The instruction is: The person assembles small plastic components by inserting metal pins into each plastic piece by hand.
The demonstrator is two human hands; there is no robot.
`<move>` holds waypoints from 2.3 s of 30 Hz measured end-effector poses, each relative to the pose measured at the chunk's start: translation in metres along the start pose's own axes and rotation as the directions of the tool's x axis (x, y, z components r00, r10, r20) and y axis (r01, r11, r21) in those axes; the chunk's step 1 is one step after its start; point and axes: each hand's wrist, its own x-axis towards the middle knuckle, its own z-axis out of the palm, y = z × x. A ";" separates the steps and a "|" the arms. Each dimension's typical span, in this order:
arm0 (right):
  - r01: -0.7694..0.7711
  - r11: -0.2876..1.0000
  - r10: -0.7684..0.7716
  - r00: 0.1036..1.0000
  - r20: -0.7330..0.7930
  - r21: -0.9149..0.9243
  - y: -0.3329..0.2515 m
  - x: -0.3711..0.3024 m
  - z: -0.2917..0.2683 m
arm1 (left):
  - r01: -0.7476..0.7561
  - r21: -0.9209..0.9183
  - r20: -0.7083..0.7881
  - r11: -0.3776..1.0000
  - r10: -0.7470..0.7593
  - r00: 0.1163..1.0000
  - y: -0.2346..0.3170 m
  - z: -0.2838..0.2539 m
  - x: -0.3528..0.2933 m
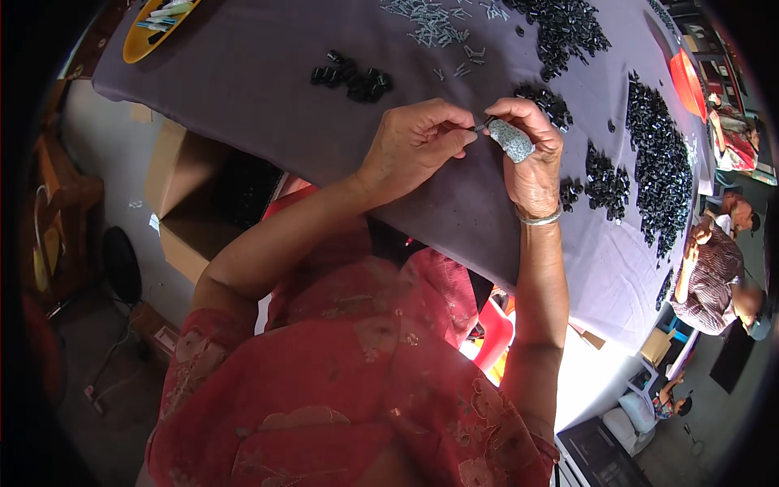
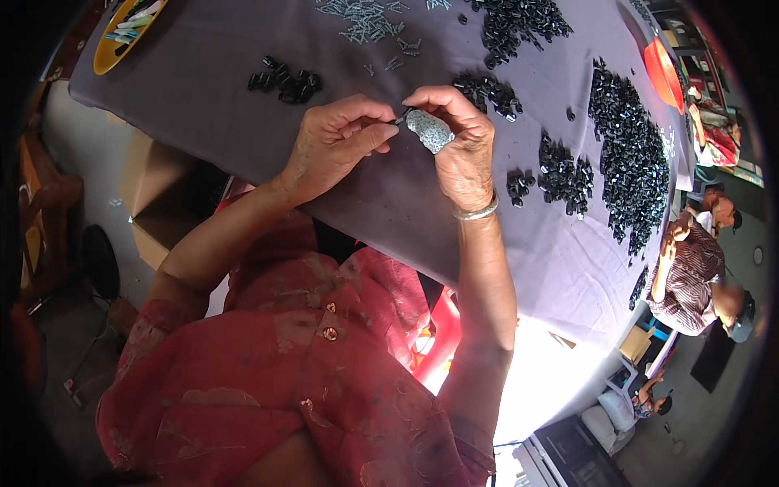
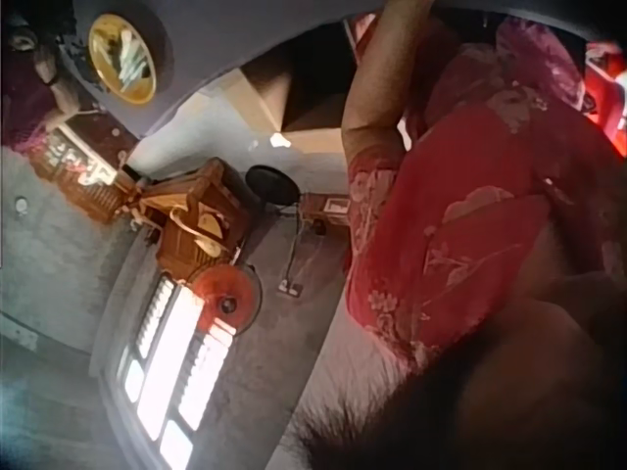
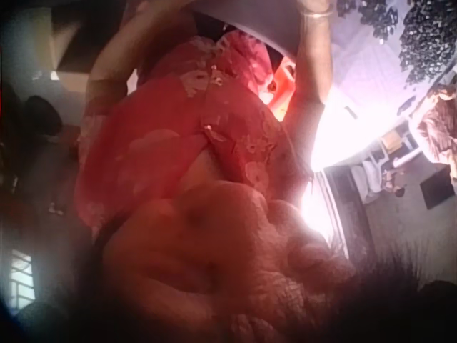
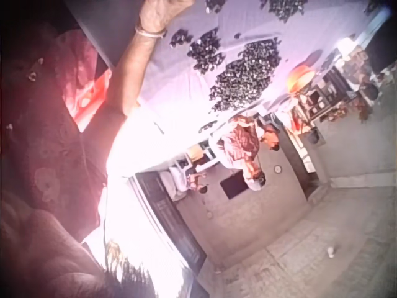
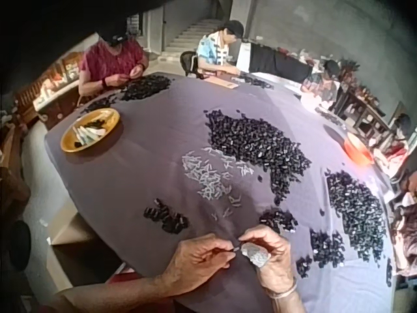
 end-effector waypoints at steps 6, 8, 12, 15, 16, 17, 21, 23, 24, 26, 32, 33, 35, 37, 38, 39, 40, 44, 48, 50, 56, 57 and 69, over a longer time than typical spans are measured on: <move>-0.012 0.998 0.011 1.000 -0.012 -0.064 -0.001 -0.004 -0.002 | -0.047 -0.046 -0.039 0.998 0.045 0.998 -0.004 0.004 0.001; 0.004 0.995 -0.004 1.000 0.006 -0.100 -0.004 -0.004 -0.001 | -0.045 -0.038 -0.039 0.998 0.044 0.998 -0.004 0.004 0.001; 0.017 0.978 -0.008 0.999 0.045 -0.209 -0.007 -0.004 0.002 | -0.052 -0.042 -0.047 0.998 0.050 0.998 -0.004 0.002 0.000; 0.023 0.974 -0.015 0.999 0.038 -0.225 -0.008 -0.005 0.003 | -0.032 -0.081 -0.023 0.996 0.031 0.999 -0.003 0.003 0.000; 0.037 0.971 -0.031 0.999 0.027 -0.236 -0.007 -0.006 0.003 | -0.032 -0.080 -0.030 0.996 0.030 0.999 -0.003 0.003 0.000; 0.051 0.968 -0.048 0.999 0.016 -0.247 -0.006 -0.007 0.003 | -0.019 -0.050 -0.017 0.999 0.018 1.000 -0.003 0.002 0.000; 0.048 0.966 -0.047 0.999 0.012 -0.252 -0.005 -0.007 0.004 | 0.045 -0.091 -0.040 0.995 -0.049 0.998 0.000 0.002 -0.001; 0.049 0.965 -0.048 0.999 0.009 -0.256 -0.005 -0.007 0.006 | 0.023 -0.082 -0.042 0.996 -0.027 0.999 -0.004 0.002 -0.002; 0.049 0.966 -0.047 0.999 0.011 -0.254 -0.005 -0.007 0.007 | 0.001 -0.075 -0.040 0.997 -0.004 0.999 -0.005 0.001 -0.002; 0.051 0.973 -0.049 0.999 0.014 -0.223 -0.007 -0.007 0.008 | 0.010 -0.063 -0.033 0.998 -0.012 0.999 -0.002 0.002 -0.002; 0.068 0.961 -0.051 0.996 0.070 -0.267 -0.007 -0.006 0.002 | -0.067 0.023 -0.016 0.997 0.067 0.998 -0.004 0.002 -0.002; 0.067 0.962 -0.050 0.996 0.071 -0.265 -0.007 -0.006 0.001 | -0.103 0.054 -0.009 0.993 0.104 0.995 -0.006 0.002 -0.002; 0.026 0.970 -0.010 0.998 0.065 -0.244 -0.005 -0.006 0.001 | -0.126 0.127 -0.012 0.984 0.129 0.992 -0.005 0.001 -0.003; 0.035 0.968 -0.017 0.997 0.073 -0.248 -0.004 -0.007 0.002 | -0.152 0.198 -0.011 0.968 0.157 0.987 -0.005 0.003 -0.002; 0.042 0.966 -0.022 0.997 0.080 -0.255 -0.003 -0.008 0.002 | -0.238 0.335 -0.029 0.912 0.263 0.964 -0.006 0.005 -0.001; 0.046 0.966 -0.026 0.996 0.080 -0.256 -0.004 -0.009 0.004 | -0.311 0.466 -0.032 0.828 0.367 0.930 -0.007 0.007 -0.001; 0.057 0.952 -0.028 0.994 0.101 -0.299 -0.004 -0.009 0.006 | -0.316 0.468 -0.029 0.825 0.372 0.928 -0.007 0.007 -0.001; 0.088 0.878 -0.024 0.990 0.139 -0.471 -0.006 -0.012 0.004 | -0.289 0.646 0.018 0.707 0.365 0.931 -0.006 0.006 -0.004; 0.071 0.829 -0.004 0.993 0.122 -0.555 -0.015 -0.013 0.009 | -0.266 0.652 0.028 0.710 0.328 0.944 -0.007 0.005 -0.004; 0.058 0.815 0.013 0.993 0.117 -0.577 -0.017 -0.012 0.010 | -0.275 0.642 0.025 0.715 0.339 0.940 -0.007 0.004 -0.004; 0.146 0.764 -0.061 0.986 0.155 -0.629 -0.020 -0.011 0.016 | -0.266 0.588 0.007 0.764 0.323 0.946 -0.003 0.000 -0.005; 0.141 0.763 -0.050 0.986 0.161 -0.630 -0.022 -0.010 0.017 | -0.235 0.601 0.013 0.764 0.285 0.958 -0.002 -0.001 -0.005; -0.299 0.848 0.352 0.935 0.043 -0.438 -0.017 0.001 0.012 | -0.178 0.580 -0.047 0.795 0.251 0.967 0.000 0.006 -0.005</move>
